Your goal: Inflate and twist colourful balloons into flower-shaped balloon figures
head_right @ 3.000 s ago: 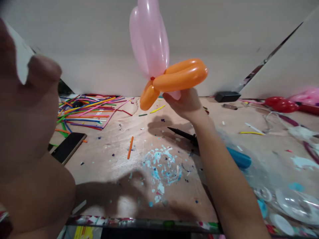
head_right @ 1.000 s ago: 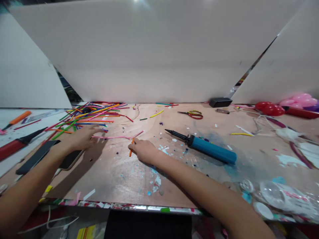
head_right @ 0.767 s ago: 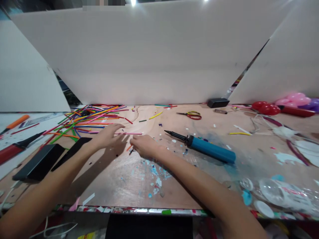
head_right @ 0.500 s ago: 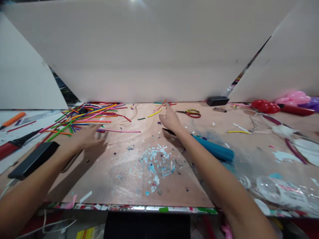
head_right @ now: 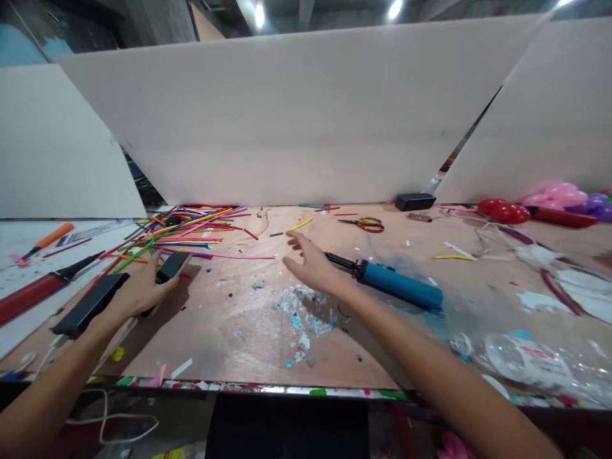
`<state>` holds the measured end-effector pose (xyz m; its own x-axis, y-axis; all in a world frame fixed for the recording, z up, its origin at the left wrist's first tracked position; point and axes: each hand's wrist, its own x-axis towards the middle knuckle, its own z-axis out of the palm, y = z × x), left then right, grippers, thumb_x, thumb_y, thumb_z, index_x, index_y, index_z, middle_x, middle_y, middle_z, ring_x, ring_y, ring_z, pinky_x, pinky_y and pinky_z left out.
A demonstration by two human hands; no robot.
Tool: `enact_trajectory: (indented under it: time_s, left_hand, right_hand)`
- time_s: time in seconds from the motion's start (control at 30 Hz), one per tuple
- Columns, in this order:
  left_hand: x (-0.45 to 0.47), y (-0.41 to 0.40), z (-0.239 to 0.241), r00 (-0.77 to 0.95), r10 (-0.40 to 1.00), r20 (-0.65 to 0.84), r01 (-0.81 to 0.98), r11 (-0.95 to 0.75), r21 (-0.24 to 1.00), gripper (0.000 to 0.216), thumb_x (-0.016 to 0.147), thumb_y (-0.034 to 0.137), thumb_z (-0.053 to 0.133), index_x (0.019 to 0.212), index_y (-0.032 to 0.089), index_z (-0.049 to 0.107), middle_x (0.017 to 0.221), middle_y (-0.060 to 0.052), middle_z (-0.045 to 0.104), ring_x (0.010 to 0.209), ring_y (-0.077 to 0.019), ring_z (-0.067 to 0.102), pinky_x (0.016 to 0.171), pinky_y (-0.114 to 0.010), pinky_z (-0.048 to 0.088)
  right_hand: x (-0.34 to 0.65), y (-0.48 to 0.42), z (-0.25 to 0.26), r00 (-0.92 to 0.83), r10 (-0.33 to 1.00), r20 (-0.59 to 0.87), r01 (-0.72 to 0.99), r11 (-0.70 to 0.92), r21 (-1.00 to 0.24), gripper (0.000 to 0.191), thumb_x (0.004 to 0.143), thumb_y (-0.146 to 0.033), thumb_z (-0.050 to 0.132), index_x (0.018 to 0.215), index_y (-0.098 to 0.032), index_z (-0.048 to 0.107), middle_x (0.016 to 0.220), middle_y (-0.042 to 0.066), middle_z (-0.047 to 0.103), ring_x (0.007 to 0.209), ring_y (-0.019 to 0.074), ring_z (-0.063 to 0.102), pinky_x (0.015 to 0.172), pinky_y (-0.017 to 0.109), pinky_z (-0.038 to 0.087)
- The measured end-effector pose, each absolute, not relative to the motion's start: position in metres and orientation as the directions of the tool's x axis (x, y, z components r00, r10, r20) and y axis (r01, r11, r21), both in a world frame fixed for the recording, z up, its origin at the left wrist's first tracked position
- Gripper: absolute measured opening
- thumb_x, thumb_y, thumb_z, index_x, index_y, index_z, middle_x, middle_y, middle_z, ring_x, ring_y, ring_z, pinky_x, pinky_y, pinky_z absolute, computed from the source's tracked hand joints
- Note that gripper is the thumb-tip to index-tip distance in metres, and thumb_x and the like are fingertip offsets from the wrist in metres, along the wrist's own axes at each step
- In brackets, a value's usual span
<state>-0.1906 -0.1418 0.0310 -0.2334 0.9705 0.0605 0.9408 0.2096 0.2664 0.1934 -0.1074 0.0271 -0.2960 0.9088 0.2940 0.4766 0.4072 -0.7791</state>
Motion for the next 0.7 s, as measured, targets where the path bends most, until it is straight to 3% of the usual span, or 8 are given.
enact_trajectory:
  time_s: [0.07,0.13,0.2,0.3,0.4,0.5,0.63,0.7]
  left_hand:
    - [-0.165,-0.151,0.046,-0.149,0.981,0.127,0.862,0.066,0.502,0.098,0.076,0.061,0.059,0.151,0.016,0.016,0.134,-0.021,0.051,0.120,-0.0378,0.053,0.098,-0.049,0.042]
    - [-0.125,-0.160,0.060,-0.013,0.995,0.095,0.679,-0.061,0.732,0.100,0.073,0.053,0.066,0.152,0.019,0.015,0.133,-0.016,0.052,0.117,-0.0302,0.056,0.100,-0.043,0.043]
    - [-0.078,-0.163,0.067,0.060,0.994,0.093,0.547,-0.111,0.829,0.105,0.069,0.046,0.072,0.152,0.017,0.015,0.134,-0.017,0.050,0.117,-0.0290,0.055,0.100,-0.043,0.042]
    - [-0.017,-0.157,0.065,-0.031,0.974,0.224,0.397,-0.193,0.897,0.113,0.057,0.040,0.083,0.149,0.015,0.022,0.132,-0.017,0.051,0.115,-0.0279,0.054,0.100,-0.040,0.041]
    - [0.014,-0.146,0.052,0.084,0.971,0.224,0.092,-0.231,0.969,0.074,0.069,0.044,0.076,0.131,0.017,0.047,0.115,-0.011,0.060,0.102,-0.0236,0.059,0.088,-0.035,0.046]
    - [0.022,-0.141,0.035,0.227,0.950,0.213,-0.199,-0.169,0.965,0.042,0.083,0.045,0.062,0.114,0.018,0.056,0.106,-0.006,0.062,0.097,-0.0203,0.059,0.084,-0.031,0.047]
    - [0.020,-0.144,0.020,0.326,0.931,0.164,-0.360,-0.038,0.932,0.044,0.085,0.045,0.058,0.123,0.024,0.050,0.113,-0.003,0.060,0.100,-0.0193,0.059,0.086,-0.031,0.048]
    - [0.018,-0.146,0.018,0.382,0.909,0.166,-0.399,0.000,0.917,0.046,0.086,0.046,0.056,0.126,0.025,0.048,0.116,-0.004,0.060,0.100,-0.0200,0.060,0.086,-0.032,0.049]
  right_hand:
    - [0.175,-0.129,0.026,-0.412,0.897,0.161,0.311,0.305,-0.900,0.061,0.083,-0.032,0.064,0.137,-0.020,0.038,0.127,0.014,0.053,0.110,0.0226,0.057,0.095,0.046,0.048]
    - [0.157,-0.150,0.025,-0.582,0.813,0.022,0.116,0.109,-0.987,0.071,0.079,-0.036,0.071,0.139,-0.024,0.034,0.129,0.013,0.050,0.106,0.0212,0.059,0.088,0.042,0.053]
    - [0.143,-0.167,0.025,-0.714,0.700,-0.036,-0.043,-0.096,-0.994,0.075,0.076,-0.038,0.074,0.138,-0.027,0.034,0.125,0.010,0.052,0.096,0.0194,0.063,0.079,0.040,0.056]
    - [0.141,-0.179,0.026,-0.676,0.737,-0.005,-0.222,-0.211,-0.952,0.067,0.074,-0.031,0.075,0.131,-0.025,0.041,0.110,0.006,0.059,0.084,0.0167,0.064,0.073,0.035,0.057]
    - [0.156,-0.176,0.023,-0.528,0.849,-0.006,-0.321,-0.206,-0.924,0.062,0.070,-0.019,0.072,0.125,-0.025,0.044,0.103,0.003,0.062,0.081,0.0161,0.064,0.066,0.030,0.057]
    - [0.174,-0.168,0.011,-0.533,0.845,-0.051,-0.354,-0.277,-0.893,0.061,0.068,-0.015,0.069,0.123,-0.025,0.044,0.093,0.002,0.067,0.067,0.0163,0.065,0.054,0.029,0.056]
    - [0.183,-0.161,-0.002,-0.574,0.808,-0.132,-0.395,-0.414,-0.820,0.037,0.084,-0.040,0.061,0.114,-0.020,0.052,0.088,0.006,0.070,0.061,0.0186,0.066,0.052,0.032,0.056]
    - [0.183,-0.161,-0.003,-0.606,0.785,-0.127,-0.424,-0.454,-0.783,0.042,0.089,-0.054,0.050,0.108,-0.017,0.056,0.086,0.007,0.070,0.059,0.0197,0.066,0.052,0.035,0.056]
